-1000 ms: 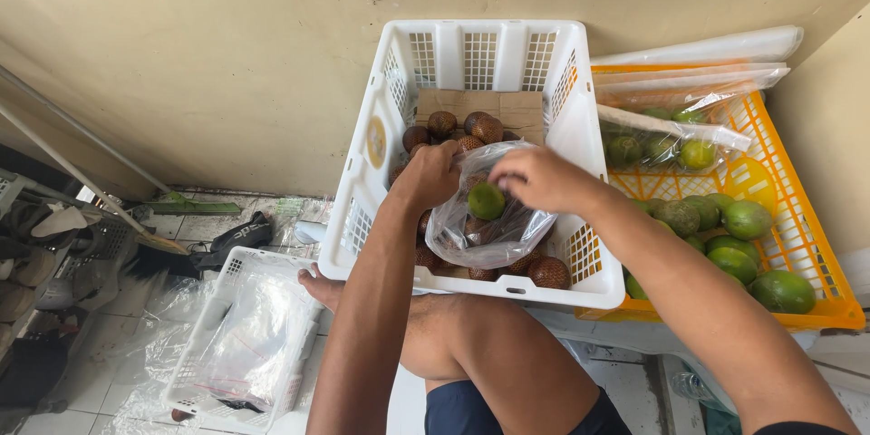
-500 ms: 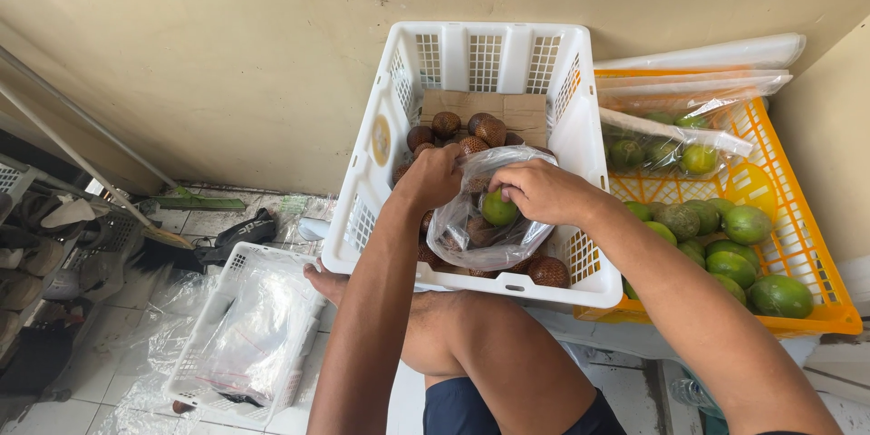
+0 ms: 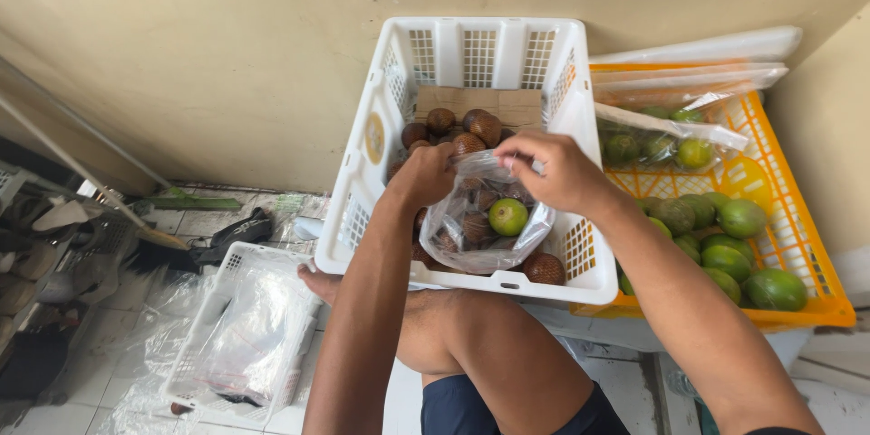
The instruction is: The person places green citrus fruits into a clear plastic bag held over a white crate containing brown spiky fruits. The person then seals the bag and places it into an orange crate.
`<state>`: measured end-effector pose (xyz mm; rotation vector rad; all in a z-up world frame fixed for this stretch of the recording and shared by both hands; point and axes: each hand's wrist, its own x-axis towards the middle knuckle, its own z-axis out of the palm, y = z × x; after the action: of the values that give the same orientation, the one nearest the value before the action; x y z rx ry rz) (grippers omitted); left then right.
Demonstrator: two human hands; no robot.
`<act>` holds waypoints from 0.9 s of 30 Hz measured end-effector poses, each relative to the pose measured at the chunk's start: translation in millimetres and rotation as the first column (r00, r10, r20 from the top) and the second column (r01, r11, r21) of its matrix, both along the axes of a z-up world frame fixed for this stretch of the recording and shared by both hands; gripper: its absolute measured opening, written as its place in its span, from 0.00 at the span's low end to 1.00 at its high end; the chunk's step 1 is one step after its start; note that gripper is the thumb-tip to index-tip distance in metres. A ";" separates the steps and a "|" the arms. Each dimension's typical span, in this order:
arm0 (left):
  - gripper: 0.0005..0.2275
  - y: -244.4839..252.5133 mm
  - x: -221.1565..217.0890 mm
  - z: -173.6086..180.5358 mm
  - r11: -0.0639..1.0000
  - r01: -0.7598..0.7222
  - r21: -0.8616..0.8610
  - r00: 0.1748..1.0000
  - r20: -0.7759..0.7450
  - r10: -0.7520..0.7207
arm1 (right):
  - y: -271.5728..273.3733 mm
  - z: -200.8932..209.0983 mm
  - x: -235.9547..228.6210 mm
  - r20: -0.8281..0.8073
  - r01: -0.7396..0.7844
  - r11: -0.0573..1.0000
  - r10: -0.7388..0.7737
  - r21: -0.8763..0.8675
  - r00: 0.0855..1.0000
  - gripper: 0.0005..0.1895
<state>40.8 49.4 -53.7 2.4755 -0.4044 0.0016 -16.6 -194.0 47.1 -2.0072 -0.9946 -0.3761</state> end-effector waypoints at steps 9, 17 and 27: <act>0.14 3.0 0.7 4.5 0.994 0.066 0.089 0.998 -0.010 -0.066 | -136.3 17.4 -21.9 -0.254 0.308 0.949 -0.284 0.061 0.925 0.10; 0.13 4.2 -2.8 1.8 0.997 0.077 0.001 0.996 -0.049 -0.077 | -145.0 24.0 -71.4 -0.487 0.100 0.661 -0.639 -0.744 0.596 0.28; 0.11 4.4 -3.5 -2.0 0.998 0.044 0.037 0.998 -0.042 -0.043 | -164.8 10.2 -71.8 -0.467 0.154 0.771 -0.517 -0.618 0.717 0.35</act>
<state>37.3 53.8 -55.6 2.4991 -0.4448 -0.0750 -88.4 -358.8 57.3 -2.5885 -0.2827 0.4324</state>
